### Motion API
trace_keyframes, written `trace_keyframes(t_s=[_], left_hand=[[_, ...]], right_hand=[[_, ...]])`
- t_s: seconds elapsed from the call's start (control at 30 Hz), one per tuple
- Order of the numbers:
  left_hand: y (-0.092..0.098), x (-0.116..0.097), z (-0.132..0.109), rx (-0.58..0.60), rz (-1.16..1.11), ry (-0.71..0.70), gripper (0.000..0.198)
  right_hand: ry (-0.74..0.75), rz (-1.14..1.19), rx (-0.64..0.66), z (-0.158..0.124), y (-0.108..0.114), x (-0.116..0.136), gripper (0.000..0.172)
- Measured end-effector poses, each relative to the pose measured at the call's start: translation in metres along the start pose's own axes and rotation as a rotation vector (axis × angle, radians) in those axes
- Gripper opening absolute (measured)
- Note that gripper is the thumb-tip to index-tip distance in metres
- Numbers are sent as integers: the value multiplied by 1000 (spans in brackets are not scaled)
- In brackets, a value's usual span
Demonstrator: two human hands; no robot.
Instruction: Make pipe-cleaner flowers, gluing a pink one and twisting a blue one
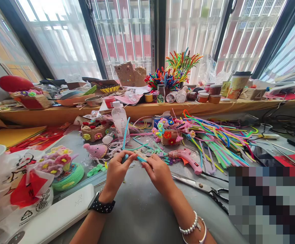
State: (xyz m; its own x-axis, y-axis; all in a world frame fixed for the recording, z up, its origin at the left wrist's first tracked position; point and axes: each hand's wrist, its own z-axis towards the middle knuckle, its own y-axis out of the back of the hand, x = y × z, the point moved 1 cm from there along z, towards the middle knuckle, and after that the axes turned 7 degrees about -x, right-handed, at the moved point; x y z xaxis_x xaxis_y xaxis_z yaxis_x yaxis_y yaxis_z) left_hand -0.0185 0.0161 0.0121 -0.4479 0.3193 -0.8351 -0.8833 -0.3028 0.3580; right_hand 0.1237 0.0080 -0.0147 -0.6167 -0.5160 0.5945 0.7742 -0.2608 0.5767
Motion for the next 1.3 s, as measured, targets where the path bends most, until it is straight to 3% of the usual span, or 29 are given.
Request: trace_keyframes(t_s=[0.2, 0.53, 0.73, 0.87, 1.07, 1.23, 1.3], left_hand=[[-1, 0, 0, 28, 124, -121, 21], [-5, 5, -3, 9, 525, -329, 25], [-6, 7, -3, -20, 633, -345, 26], [-5, 5, -2, 10, 532, -304, 25], [0, -1, 0, 86, 161, -149, 28], [3, -3, 1, 95, -51, -79, 21], [3, -3, 3, 129, -121, -17, 26]], right_hand=[[-8, 85, 26, 1, -1, -2, 35], [24, -94, -40, -3, -3, -5, 32], [42, -208, -68, -4, -1, -2, 30], [50, -205, -86, -4, -1, -2, 30], [-13, 93, -37, -2, 2, 0, 31], [-78, 189, -19, -1, 5, 0, 33], [-102, 221, -15, -1, 5, 0, 32]])
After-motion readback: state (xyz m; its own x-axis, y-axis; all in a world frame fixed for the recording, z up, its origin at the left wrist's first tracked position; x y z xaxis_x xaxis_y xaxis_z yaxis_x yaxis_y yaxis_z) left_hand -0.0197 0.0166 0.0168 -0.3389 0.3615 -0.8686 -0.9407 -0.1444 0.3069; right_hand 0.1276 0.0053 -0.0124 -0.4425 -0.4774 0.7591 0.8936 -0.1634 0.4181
